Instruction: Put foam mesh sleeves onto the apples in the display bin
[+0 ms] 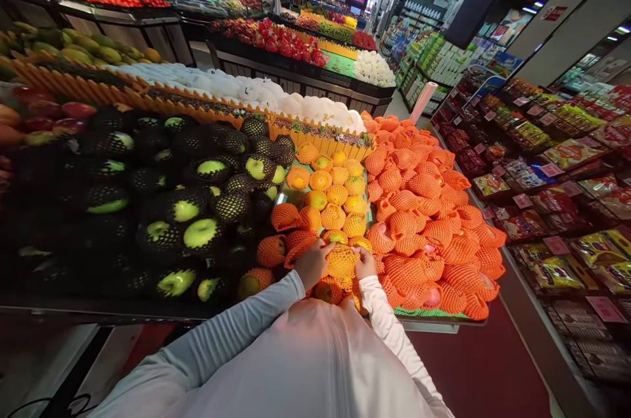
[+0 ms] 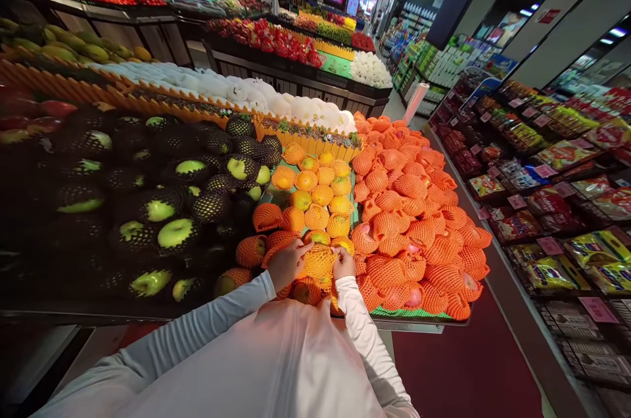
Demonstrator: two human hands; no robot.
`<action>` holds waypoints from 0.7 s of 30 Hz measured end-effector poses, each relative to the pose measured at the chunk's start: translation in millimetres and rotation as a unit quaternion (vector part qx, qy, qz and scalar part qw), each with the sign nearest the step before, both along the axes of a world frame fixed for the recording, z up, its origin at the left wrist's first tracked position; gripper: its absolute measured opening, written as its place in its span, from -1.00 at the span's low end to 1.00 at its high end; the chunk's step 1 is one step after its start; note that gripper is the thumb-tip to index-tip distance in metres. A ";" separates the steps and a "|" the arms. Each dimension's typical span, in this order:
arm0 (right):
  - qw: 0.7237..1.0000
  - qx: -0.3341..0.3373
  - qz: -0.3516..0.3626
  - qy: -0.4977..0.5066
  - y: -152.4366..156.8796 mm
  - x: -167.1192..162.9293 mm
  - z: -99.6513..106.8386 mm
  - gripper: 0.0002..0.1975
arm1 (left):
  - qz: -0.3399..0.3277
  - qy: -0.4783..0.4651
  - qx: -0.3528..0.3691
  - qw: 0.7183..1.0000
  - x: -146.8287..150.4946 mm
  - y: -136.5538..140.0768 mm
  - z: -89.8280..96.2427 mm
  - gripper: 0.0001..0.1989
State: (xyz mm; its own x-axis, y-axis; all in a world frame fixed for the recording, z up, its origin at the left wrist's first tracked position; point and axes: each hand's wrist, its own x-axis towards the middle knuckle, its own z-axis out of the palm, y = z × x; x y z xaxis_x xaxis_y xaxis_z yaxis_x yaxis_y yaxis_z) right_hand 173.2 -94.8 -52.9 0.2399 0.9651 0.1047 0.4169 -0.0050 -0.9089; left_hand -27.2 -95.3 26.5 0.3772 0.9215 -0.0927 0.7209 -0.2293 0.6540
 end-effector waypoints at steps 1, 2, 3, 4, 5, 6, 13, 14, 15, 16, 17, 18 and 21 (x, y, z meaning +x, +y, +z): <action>1.000 0.003 -0.003 -0.010 -6.0 -1.4 1.6 -0.72 | -0.003 0.016 -0.009 1.000 -1.0 -3.2 2.2 -0.42; 1.000 0.005 -0.009 -0.020 -12.1 -3.1 3.4 -0.69 | -0.002 0.030 -0.019 0.999 -2.0 -6.4 3.8 -0.42; 0.999 0.007 -0.016 -0.030 -18.4 -5.0 5.2 -0.67 | 0.000 0.042 -0.029 0.999 -2.9 -9.7 4.7 -0.42; 0.999 0.010 -0.022 -0.040 -24.8 -7.1 6.9 -0.65 | 0.003 0.048 -0.038 0.998 -4.2 -12.8 4.9 -0.42; 0.998 0.013 -0.025 -0.049 -31.0 -9.2 8.7 -0.64 | 0.005 0.046 -0.045 0.998 -5.9 -15.9 4.2 -0.42; 0.998 0.018 -0.026 -0.057 -37.0 -11.0 10.5 -0.64 | 0.005 0.039 -0.049 0.998 -8.1 -18.9 3.0 -0.42; 0.995 0.058 0.006 -0.082 -54.9 -14.8 31.0 -0.69 | -0.050 -0.084 -0.053 0.994 -31.5 -31.6 -8.9 -0.51; 0.995 0.062 0.017 -0.079 -53.5 -14.7 34.9 -0.71 | -0.050 -0.094 -0.049 0.993 -33.4 -31.8 -9.1 -0.59; 0.995 0.062 0.030 -0.074 -51.4 -14.8 38.3 -0.72 | -0.051 -0.099 -0.046 0.993 -34.6 -31.6 -8.9 -0.67; 0.995 0.059 0.042 -0.068 -48.9 -15.0 41.2 -0.73 | -0.055 -0.100 -0.044 0.992 -35.1 -31.3 -8.1 -0.75; 0.995 0.052 0.052 -0.062 -46.2 -15.3 43.1 -0.73 | -0.058 -0.098 -0.042 0.993 -35.2 -30.8 -7.0 -0.81; 0.996 0.043 0.057 -0.056 -43.2 -15.7 44.2 -0.73 | -0.059 -0.097 -0.042 0.993 -35.0 -30.3 -5.7 -0.85; 0.998 0.019 0.048 -0.042 -34.7 -16.7 43.2 -0.69 | -0.049 -0.108 -0.043 0.992 -34.6 -28.8 -1.2 -0.88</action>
State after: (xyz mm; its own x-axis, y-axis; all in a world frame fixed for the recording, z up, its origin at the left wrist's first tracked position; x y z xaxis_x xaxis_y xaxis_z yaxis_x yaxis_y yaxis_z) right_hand 156.5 -129.5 -9.7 0.1346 0.9783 0.1573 0.4880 0.0728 -0.8698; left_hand -61.8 -124.1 25.3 0.4835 0.8721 -0.0757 0.5386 -0.2282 0.8110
